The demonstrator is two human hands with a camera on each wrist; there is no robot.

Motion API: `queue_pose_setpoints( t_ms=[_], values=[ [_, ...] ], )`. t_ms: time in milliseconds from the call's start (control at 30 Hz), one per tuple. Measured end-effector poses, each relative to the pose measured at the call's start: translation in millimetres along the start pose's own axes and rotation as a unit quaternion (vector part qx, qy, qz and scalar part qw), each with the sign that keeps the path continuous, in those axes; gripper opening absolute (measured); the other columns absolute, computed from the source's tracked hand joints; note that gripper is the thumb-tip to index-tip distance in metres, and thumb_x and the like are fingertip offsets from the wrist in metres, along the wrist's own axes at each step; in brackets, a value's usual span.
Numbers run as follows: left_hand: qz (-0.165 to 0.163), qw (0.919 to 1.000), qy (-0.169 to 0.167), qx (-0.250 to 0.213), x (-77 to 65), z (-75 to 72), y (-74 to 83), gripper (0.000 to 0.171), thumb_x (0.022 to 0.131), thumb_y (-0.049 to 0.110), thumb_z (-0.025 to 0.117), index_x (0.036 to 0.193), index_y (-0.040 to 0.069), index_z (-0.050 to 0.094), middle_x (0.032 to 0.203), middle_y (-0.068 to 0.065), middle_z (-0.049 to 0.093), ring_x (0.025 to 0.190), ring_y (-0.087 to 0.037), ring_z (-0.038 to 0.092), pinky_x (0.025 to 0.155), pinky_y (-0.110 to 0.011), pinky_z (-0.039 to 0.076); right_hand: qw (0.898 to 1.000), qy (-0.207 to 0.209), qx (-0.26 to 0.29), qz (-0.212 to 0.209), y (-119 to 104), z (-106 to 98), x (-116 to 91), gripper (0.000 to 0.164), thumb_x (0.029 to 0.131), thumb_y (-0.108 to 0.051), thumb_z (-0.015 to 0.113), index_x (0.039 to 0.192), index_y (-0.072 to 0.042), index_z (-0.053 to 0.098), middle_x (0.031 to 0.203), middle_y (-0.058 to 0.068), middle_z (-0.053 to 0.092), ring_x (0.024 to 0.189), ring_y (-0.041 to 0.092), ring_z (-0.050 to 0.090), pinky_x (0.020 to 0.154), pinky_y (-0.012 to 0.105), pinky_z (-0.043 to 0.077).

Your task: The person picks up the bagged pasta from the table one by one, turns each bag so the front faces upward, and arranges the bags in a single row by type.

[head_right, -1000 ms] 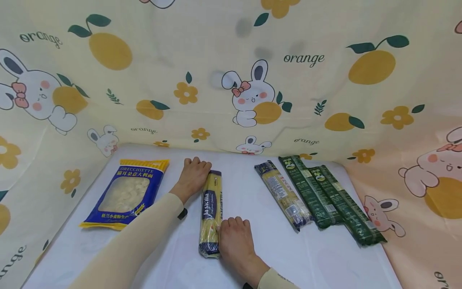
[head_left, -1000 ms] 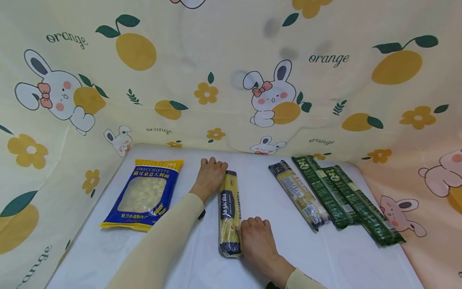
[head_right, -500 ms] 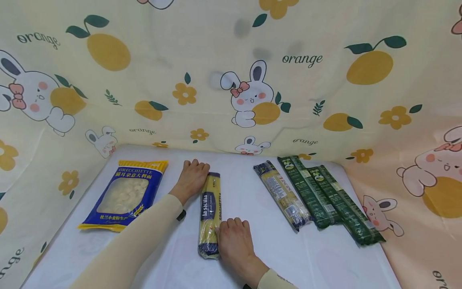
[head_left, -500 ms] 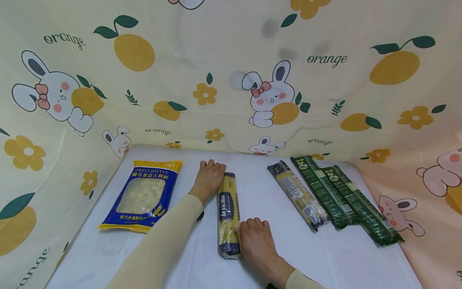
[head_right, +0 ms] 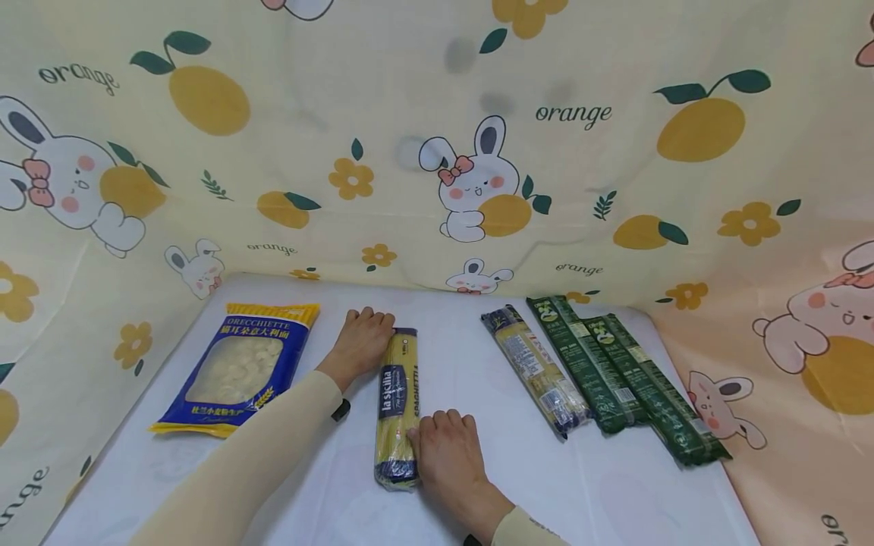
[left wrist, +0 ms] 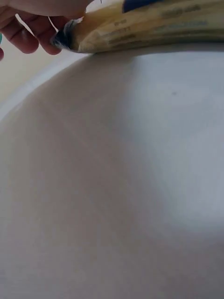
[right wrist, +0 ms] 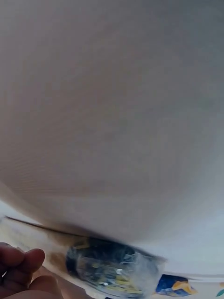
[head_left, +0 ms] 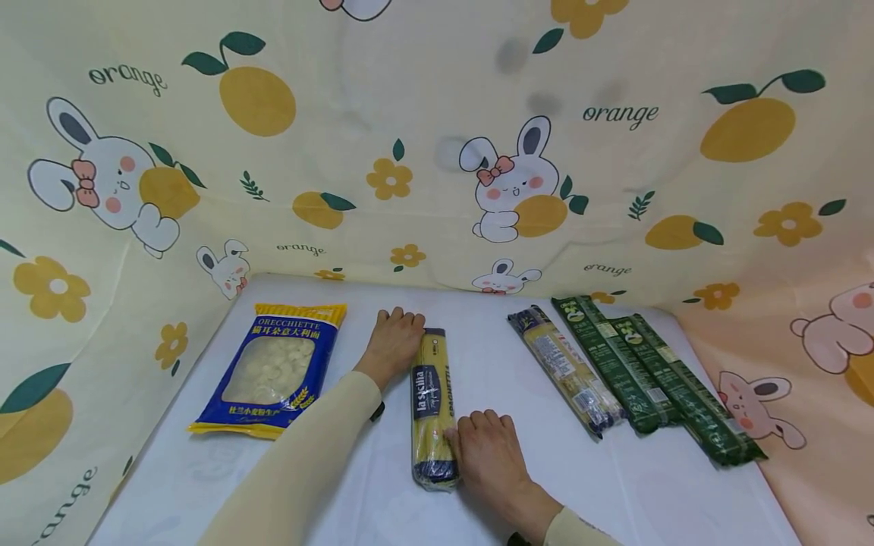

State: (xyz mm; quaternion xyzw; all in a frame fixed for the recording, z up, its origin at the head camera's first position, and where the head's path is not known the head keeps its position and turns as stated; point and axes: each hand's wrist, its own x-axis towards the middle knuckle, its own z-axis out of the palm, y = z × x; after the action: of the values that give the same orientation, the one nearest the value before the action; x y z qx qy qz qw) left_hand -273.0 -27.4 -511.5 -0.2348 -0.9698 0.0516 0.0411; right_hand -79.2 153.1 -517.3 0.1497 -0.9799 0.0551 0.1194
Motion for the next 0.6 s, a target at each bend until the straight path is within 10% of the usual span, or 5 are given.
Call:
queue_pose_setpoints(
  t_ms=[600],
  values=[
    [0.047, 0.9971, 0.056, -0.022, -35.5, -29.0, 32.5, 0.043, 0.11, 0.039, 0.055, 0.132, 0.005, 0.065, 0.125, -0.01, 0.068, 0.117, -0.028, 0.06, 0.099, -0.049, 0.052, 0.997, 0.079, -0.026, 0.002, 77.1, -15.1, 13.0, 0.026, 0.097, -0.027, 0.076, 0.093, -0.005, 0.063, 0.091, 0.01, 0.061, 0.09, 0.032, 0.058, 0.078, 0.051, 0.048]
  ],
)
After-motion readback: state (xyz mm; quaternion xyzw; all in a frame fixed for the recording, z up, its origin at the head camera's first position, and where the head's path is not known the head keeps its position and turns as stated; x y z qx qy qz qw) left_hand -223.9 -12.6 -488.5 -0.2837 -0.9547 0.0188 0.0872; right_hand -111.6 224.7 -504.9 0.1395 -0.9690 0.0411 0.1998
